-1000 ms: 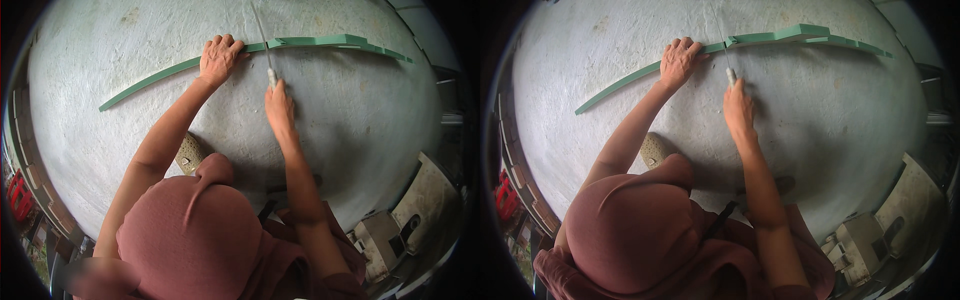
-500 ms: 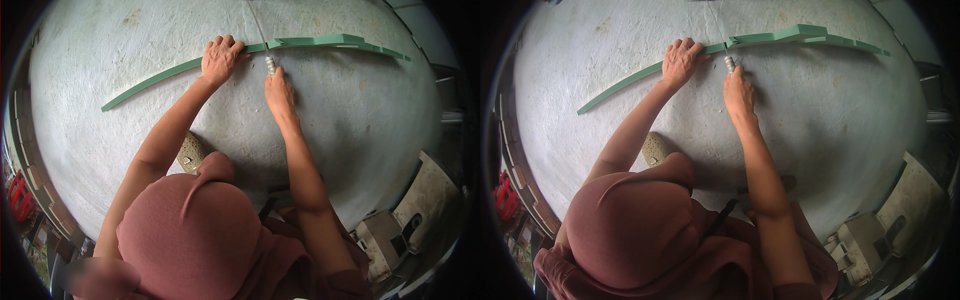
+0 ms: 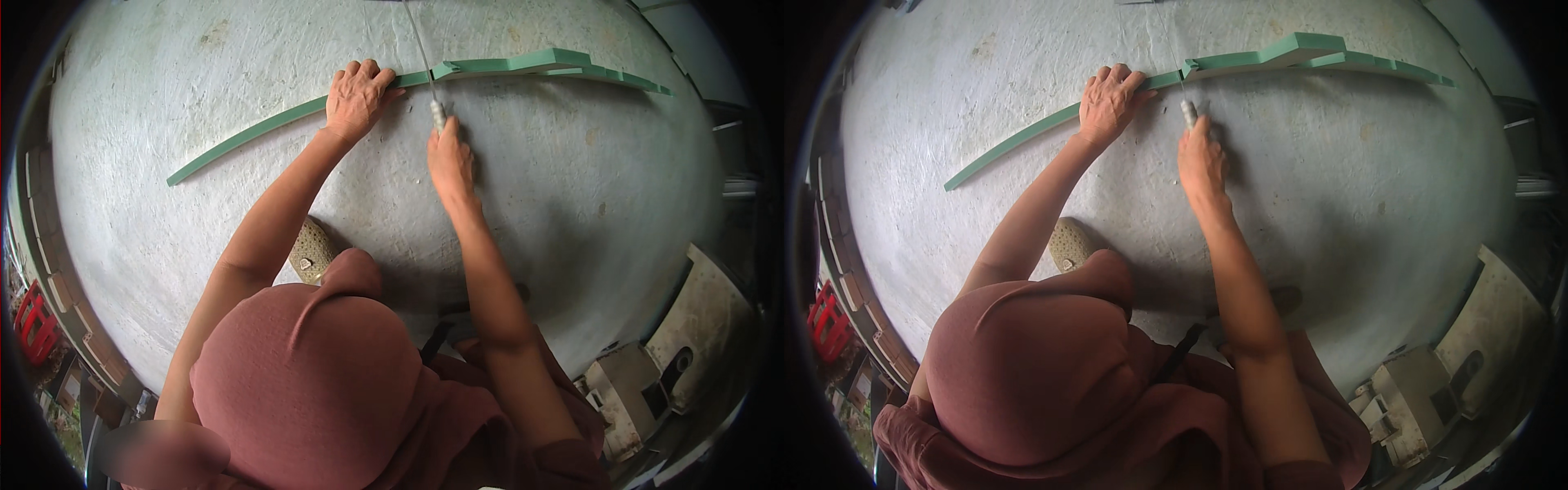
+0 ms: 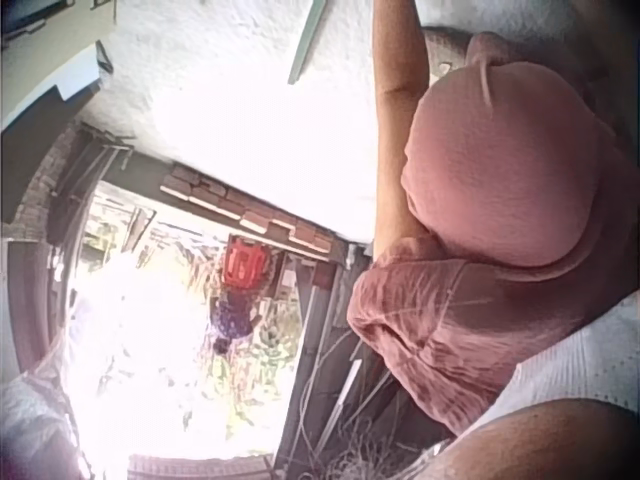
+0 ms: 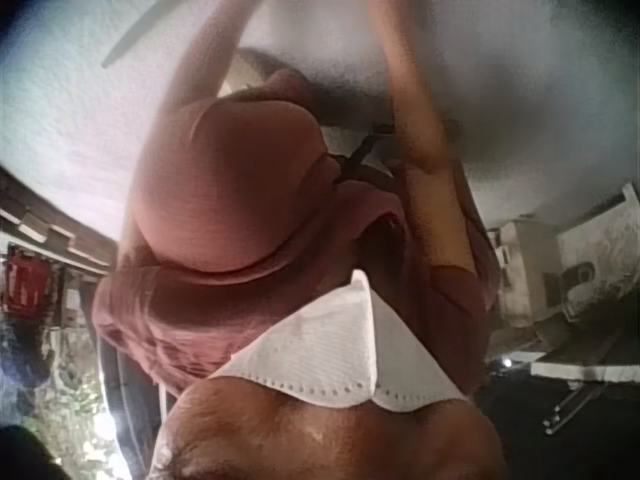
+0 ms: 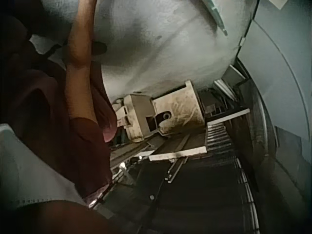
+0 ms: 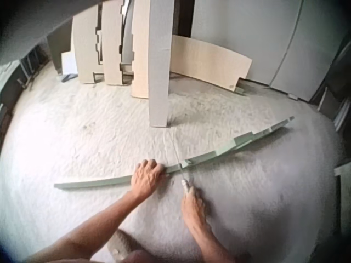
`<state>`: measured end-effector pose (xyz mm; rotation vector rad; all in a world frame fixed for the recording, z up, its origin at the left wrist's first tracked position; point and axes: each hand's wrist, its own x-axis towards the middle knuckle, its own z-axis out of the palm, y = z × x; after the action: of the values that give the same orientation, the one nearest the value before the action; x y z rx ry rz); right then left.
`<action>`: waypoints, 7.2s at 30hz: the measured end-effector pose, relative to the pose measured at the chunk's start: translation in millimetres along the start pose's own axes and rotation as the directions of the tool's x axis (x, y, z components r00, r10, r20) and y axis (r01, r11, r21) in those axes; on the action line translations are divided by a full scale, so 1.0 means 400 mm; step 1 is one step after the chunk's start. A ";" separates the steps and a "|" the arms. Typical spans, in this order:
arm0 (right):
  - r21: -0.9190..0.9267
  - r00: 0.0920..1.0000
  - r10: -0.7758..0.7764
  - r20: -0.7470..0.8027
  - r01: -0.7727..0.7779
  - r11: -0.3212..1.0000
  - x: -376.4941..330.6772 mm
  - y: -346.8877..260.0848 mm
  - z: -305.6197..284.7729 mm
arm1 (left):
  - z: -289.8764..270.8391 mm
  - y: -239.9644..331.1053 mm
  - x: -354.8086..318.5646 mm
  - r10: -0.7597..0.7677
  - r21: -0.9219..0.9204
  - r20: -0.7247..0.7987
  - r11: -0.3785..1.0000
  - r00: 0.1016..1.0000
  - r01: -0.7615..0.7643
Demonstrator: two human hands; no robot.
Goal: The person cuts a strip of green-painted wood with a hand saw.
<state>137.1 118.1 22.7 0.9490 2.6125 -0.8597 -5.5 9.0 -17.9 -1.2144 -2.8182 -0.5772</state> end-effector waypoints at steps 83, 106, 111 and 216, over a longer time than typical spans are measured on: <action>0.050 0.984 0.157 0.080 -0.161 0.986 -0.082 0.033 0.031 | -0.008 -0.007 -0.007 -0.043 0.014 0.030 0.999 0.999 0.043; -0.046 0.992 0.071 0.107 -0.066 0.997 0.011 -0.023 -0.040 | 0.006 0.001 -0.007 -0.001 0.018 -0.003 1.000 1.000 0.001; 0.005 0.993 0.120 0.010 -0.120 0.993 -0.148 0.075 0.068 | 0.005 -0.008 -0.011 -0.034 -0.001 -0.008 0.999 0.999 0.034; -0.014 0.985 0.170 0.027 -0.170 0.985 -0.148 0.092 0.063 | 0.005 -0.001 -0.016 -0.017 0.039 -0.021 0.999 1.000 0.017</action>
<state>206.4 95.7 9.4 1.1294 2.4673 -0.8074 -1.1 4.8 -20.9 -1.1724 -2.8117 -0.5299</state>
